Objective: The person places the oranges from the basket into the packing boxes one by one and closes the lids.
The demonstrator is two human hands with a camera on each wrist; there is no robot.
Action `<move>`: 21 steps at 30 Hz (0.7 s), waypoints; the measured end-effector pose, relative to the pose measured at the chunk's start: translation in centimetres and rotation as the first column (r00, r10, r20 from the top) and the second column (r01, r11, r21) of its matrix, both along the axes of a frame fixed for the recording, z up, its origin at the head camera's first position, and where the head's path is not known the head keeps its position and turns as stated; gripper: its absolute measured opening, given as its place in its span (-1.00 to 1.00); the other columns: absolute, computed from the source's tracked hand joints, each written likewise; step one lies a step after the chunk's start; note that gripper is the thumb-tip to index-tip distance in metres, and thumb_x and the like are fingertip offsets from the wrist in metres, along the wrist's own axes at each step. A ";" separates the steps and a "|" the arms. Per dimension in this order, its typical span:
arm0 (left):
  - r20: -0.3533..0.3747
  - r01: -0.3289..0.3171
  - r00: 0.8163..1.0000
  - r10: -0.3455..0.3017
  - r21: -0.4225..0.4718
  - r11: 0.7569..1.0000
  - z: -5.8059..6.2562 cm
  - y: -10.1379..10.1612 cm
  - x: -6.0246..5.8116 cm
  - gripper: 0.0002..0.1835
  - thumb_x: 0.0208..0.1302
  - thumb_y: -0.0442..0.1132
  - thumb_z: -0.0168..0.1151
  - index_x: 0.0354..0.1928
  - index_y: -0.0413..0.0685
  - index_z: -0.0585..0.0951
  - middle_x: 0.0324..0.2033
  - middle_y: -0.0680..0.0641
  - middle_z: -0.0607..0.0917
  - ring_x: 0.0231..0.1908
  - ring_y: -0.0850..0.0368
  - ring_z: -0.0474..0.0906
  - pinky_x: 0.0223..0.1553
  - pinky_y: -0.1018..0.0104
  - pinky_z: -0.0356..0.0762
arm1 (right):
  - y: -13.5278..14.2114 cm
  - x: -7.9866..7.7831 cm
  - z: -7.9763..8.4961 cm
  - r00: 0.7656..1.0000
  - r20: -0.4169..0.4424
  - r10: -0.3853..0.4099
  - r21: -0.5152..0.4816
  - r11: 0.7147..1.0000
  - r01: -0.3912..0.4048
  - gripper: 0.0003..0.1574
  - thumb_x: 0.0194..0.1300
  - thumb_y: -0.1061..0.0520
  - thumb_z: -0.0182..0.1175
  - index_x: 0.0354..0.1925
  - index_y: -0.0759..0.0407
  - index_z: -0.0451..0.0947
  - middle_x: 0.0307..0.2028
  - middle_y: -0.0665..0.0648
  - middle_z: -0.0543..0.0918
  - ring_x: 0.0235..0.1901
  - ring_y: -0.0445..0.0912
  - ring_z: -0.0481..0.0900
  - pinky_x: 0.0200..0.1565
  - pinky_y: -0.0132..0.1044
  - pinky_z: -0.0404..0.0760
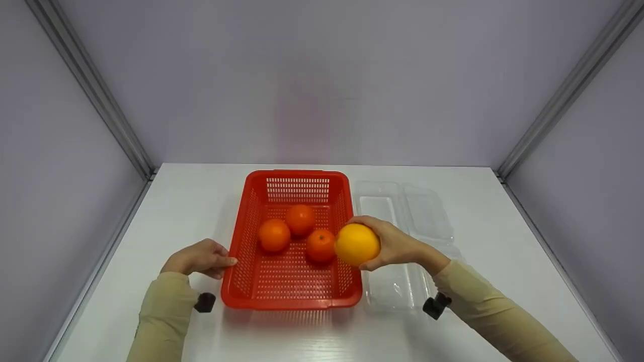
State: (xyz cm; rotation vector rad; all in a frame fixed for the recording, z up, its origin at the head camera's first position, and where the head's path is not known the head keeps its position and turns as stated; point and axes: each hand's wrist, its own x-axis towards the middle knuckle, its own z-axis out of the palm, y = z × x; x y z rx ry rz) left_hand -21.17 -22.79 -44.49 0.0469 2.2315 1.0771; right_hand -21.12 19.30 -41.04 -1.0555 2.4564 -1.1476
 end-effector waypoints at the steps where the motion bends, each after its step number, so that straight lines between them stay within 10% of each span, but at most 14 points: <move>1: 0.001 0.003 1.000 -0.003 0.001 1.000 0.0 0.0 0.0 -0.72 0.34 -0.12 0.20 -0.27 -0.26 0.61 -0.57 0.10 0.60 -0.54 0.32 0.55 -0.30 0.40 0.69 | 0.1 0.0 0.0 1.000 0.005 -0.001 -0.003 1.000 0.001 -0.01 -0.13 0.11 0.49 0.25 0.25 0.28 0.13 0.26 0.53 -0.02 0.06 0.55 0.02 -0.21 0.59; 21: 0.007 -0.011 1.000 0.011 0.005 1.000 -0.1 0.0 0.0 -0.70 0.33 -0.12 0.21 -0.22 -0.30 0.60 -0.55 0.08 0.61 -0.53 0.31 0.55 -0.29 0.38 0.69 | 2.1 0.3 -0.9 0.996 0.062 -0.069 -0.013 0.997 0.070 -0.02 -0.13 0.09 0.49 0.25 0.21 0.29 0.12 0.26 0.53 -0.03 0.05 0.52 -0.03 -0.27 0.58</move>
